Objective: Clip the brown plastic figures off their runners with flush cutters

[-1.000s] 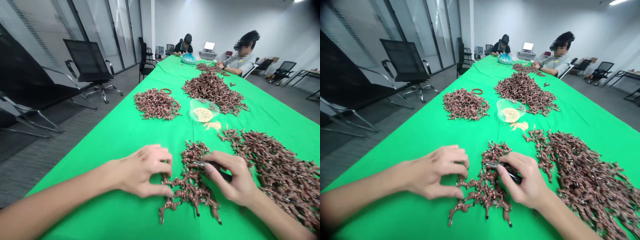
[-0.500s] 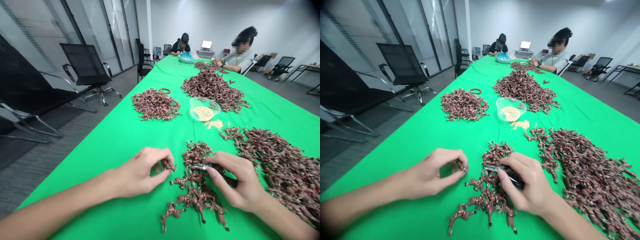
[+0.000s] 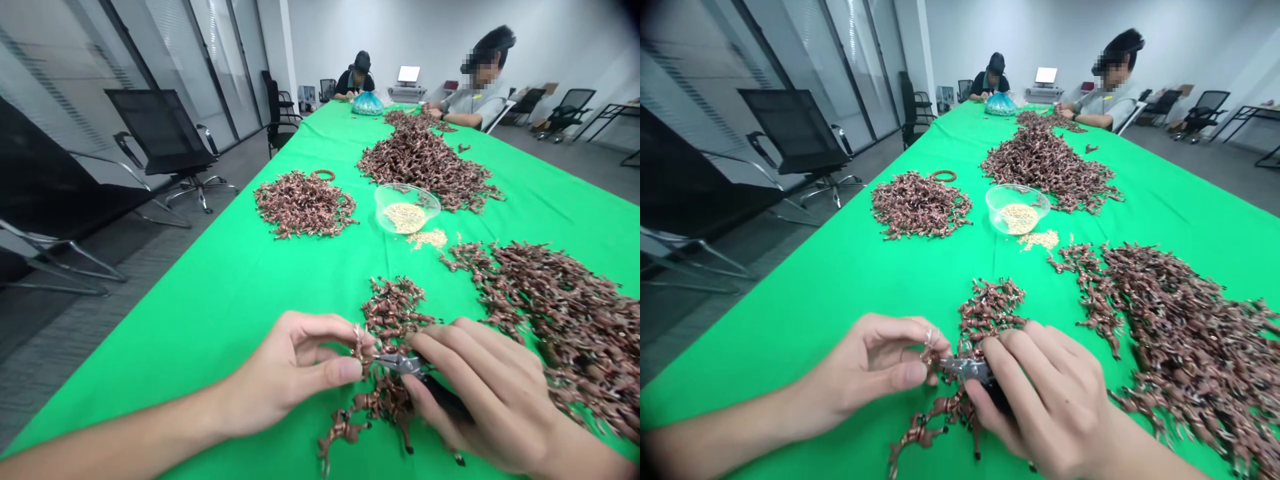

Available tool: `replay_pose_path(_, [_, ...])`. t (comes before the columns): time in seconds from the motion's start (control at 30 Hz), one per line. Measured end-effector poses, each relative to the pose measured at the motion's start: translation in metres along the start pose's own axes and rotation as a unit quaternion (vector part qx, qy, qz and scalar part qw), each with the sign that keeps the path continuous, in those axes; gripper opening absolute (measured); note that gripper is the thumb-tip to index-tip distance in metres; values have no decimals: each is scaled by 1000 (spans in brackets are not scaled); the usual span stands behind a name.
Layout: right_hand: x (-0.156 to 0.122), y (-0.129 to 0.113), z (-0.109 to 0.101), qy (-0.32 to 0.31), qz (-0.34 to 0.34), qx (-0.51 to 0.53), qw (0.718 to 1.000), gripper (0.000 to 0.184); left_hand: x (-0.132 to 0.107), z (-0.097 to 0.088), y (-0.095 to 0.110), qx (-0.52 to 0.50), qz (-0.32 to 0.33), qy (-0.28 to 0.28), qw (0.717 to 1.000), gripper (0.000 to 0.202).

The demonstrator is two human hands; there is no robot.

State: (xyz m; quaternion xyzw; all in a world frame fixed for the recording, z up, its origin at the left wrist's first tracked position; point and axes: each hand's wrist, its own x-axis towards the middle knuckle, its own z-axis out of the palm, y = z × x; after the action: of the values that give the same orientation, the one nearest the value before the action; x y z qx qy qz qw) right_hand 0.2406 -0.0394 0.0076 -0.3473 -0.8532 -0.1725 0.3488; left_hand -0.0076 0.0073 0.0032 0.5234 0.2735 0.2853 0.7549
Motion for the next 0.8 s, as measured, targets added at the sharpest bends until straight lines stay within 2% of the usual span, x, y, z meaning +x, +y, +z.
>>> replay_pose_path(0.13, [-2, -2, 2, -7, -8, -18, 1000, 28, 3, -1, -5, -6, 17, -12, 1000, 15])
replay_pose_path(0.3, [1, -3, 1, 0, -18, -19, 1000, 23, 2, 0, -5, -30, 22, -12, 999, 19])
replay_pose_path(0.8, [4, -9, -2, -4, -17, -34, 999, 17, 3, 3, -1, -25, -6, 1, 1000, 13])
